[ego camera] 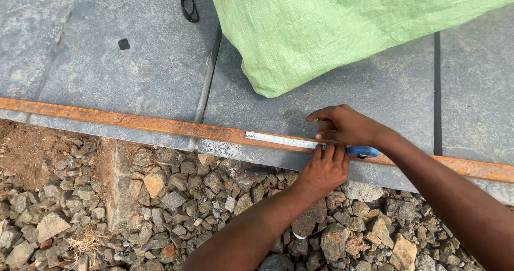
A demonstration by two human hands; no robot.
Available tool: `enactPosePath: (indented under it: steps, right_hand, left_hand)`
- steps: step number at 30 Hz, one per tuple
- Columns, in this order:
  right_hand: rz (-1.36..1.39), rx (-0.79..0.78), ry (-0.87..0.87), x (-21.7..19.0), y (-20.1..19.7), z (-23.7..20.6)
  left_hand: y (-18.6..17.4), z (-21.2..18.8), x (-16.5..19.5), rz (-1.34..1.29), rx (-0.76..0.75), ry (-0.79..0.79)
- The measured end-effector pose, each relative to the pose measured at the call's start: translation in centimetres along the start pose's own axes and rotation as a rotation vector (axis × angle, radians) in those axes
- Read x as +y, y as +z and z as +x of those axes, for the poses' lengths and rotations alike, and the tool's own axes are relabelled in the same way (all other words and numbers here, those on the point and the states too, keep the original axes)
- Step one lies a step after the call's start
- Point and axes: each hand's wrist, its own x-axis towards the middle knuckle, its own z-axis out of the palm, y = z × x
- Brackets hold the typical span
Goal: The person crouches beside a rusty steel angle bar laid on stone steps and extends a tape measure along it, holding the tape end against the bar while reading the scale. They mark measured positions on the bar with a pencil, reposition the tape to measure further spots, and finally retract the tape and set it down.
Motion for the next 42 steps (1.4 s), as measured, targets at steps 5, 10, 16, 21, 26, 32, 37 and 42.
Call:
enactPosePath:
  steps: [5,10,16,21,26,32,37,42]
  right_hand:
    - [-0.048,0.051,0.024,-0.8,3.1,3.1]
    - [-0.004,0.046,-0.031,0.7,4.2,3.6]
    - [-0.001,0.060,0.004,1.3,4.6,3.5]
    - [-0.012,0.039,0.004,1.3,4.8,3.5]
    - [0.019,0.052,-0.044,1.4,4.6,3.4]
    - [0.011,0.046,-0.032,0.5,4.2,3.3]
    - [-0.172,0.059,-0.071,-0.2,4.9,3.4]
    - [-0.426,0.111,0.076,0.2,4.6,4.7]
  left_hand:
    - [0.4,-0.1,0.0,-0.024,-0.045,-0.013]
    - [1.2,-0.5,-0.1,-0.033,0.018,-0.019]
    - [2.2,-0.8,0.0,-0.021,0.077,-0.015]
    - [2.8,-0.9,0.1,0.000,0.070,0.004]
    - [2.7,-0.9,0.0,-0.011,0.114,-0.010]
    - [3.5,-1.2,0.1,-0.007,0.159,-0.022]
    - [5.1,-1.7,0.5,-0.026,0.109,-0.015]
    - [4.2,-1.2,0.1,-0.057,0.083,-0.017]
